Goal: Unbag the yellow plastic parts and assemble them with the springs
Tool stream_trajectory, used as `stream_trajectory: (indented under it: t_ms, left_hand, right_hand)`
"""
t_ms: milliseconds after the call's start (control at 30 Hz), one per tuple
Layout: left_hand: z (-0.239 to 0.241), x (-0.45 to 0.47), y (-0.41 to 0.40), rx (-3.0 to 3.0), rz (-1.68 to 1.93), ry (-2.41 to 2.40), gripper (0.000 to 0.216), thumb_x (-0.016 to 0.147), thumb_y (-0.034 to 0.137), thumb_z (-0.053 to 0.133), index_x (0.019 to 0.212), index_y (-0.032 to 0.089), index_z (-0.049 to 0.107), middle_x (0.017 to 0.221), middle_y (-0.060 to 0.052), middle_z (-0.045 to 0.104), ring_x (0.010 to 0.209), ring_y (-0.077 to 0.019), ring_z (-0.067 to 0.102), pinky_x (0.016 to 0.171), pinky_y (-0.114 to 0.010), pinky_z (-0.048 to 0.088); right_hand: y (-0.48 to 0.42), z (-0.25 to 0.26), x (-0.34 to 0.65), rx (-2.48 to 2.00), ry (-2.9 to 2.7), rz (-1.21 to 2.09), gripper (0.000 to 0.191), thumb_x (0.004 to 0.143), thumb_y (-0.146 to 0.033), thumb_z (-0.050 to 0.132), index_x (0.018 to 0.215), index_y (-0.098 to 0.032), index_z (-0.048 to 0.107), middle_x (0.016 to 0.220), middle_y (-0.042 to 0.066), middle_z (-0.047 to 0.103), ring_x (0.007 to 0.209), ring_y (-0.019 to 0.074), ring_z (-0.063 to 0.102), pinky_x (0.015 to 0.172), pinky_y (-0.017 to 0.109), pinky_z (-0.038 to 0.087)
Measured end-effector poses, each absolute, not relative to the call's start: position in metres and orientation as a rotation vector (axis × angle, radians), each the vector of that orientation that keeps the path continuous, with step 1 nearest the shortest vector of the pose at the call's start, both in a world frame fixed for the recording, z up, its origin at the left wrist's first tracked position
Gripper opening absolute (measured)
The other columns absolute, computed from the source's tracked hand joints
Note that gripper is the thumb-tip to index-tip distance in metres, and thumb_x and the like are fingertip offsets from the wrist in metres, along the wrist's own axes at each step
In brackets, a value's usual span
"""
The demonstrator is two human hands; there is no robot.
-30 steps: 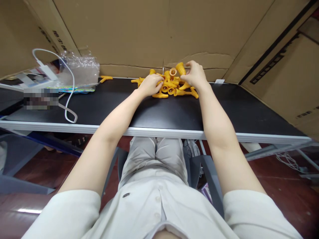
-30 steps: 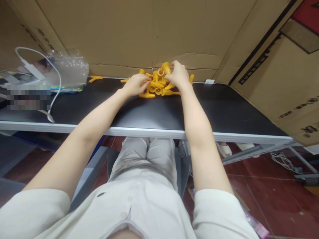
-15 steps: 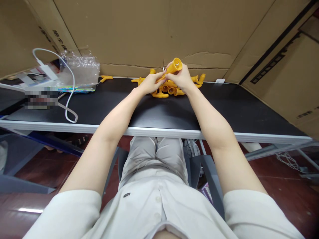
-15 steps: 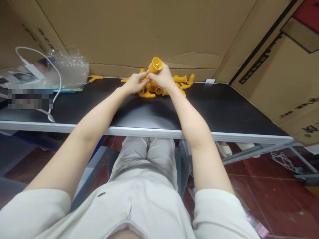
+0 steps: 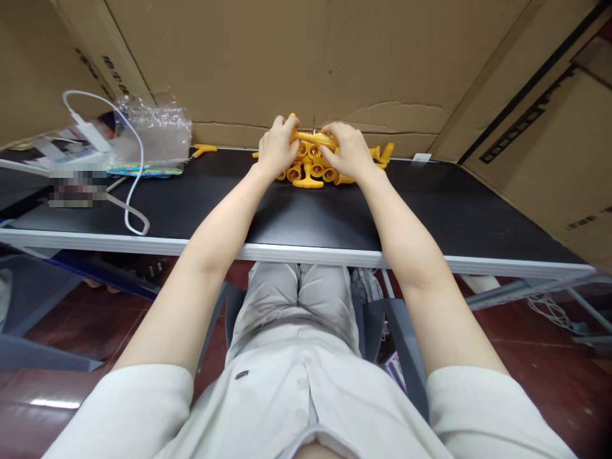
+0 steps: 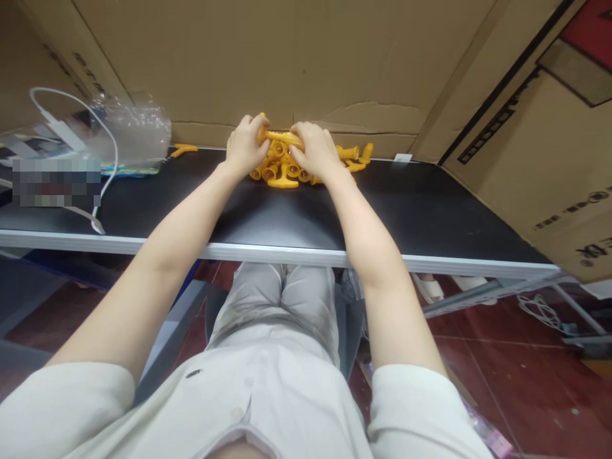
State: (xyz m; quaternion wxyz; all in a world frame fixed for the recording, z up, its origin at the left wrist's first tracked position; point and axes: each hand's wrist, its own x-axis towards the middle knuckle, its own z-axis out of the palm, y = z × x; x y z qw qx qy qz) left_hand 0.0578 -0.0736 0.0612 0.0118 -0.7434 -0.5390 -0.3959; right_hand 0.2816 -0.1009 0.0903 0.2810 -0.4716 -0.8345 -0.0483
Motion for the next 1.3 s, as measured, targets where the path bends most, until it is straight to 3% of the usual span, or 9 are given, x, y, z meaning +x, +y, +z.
stream_trajectory:
  t_ms: [200,333,500,667,833,1300]
  left_hand:
    - [0.061,0.054,-0.074,-2.337,-1.112,-1.580,0.047,0.100,0.033,0.064,0.147,0.031,0.066,0.127,-0.012,0.077,0.137,-0.0420,0.066,0.115,-0.052,0.051]
    - [0.063,0.055,-0.074,-2.358,-1.079,-1.561,0.044,0.102,0.035,0.062,0.146,0.029,0.067,0.130,-0.012,0.077,0.134,-0.0392,0.068,0.116,-0.051,0.052]
    - [0.063,0.059,-0.073,-2.365,-1.128,-1.599,0.036,0.099,0.035,0.068,0.134,0.024,0.073,0.116,-0.011,0.081,0.119,-0.0351,0.075,0.109,-0.047,0.056]
    - [0.064,0.065,-0.081,-2.274,-1.121,-1.664,0.039,0.092,0.031,0.068,0.131,0.027,0.075,0.120,-0.011,0.083,0.129,-0.0384,0.074,0.114,-0.047,0.055]
    - [0.064,0.067,-0.085,-2.278,-1.076,-1.704,0.042,0.089,0.025,0.068,0.130,0.026,0.076,0.121,-0.012,0.083,0.133,-0.0396,0.073,0.119,-0.048,0.053]
    - [0.069,0.070,-0.078,-2.443,-1.339,-1.756,0.024,0.080,0.017,0.084,0.102,0.019,0.074,0.095,-0.006,0.075,0.107,-0.0292,0.073,0.105,-0.038,0.062]
  right_hand:
    - [-0.090,0.086,0.291,-1.280,-2.303,-0.226,0.044,0.106,-0.034,0.053,0.148,-0.029,0.068,0.151,0.015,0.073,0.151,0.0449,0.057,0.131,0.070,0.040]
    - [-0.107,0.098,0.287,-1.297,-2.293,-0.280,0.041,0.103,-0.025,0.051,0.139,-0.032,0.069,0.153,0.012,0.072,0.151,0.0419,0.056,0.132,0.067,0.040]
    - [-0.129,0.112,0.278,-1.361,-2.284,-0.436,0.051,0.101,-0.011,0.038,0.139,-0.029,0.066,0.158,0.013,0.067,0.153,0.0372,0.055,0.130,0.058,0.043]
    - [-0.111,0.097,0.282,-1.361,-2.358,-0.403,0.045,0.108,-0.029,0.048,0.150,-0.022,0.062,0.156,0.019,0.069,0.148,0.0438,0.058,0.125,0.065,0.044]
    - [-0.091,0.084,0.288,-1.312,-2.378,-0.462,0.041,0.115,-0.037,0.043,0.143,-0.025,0.070,0.148,0.017,0.075,0.143,0.0428,0.061,0.121,0.067,0.044]
    - [-0.090,0.085,0.289,-1.258,-2.318,-0.487,0.031,0.116,-0.039,0.049,0.128,-0.028,0.076,0.137,0.012,0.080,0.139,0.0387,0.063,0.123,0.066,0.043]
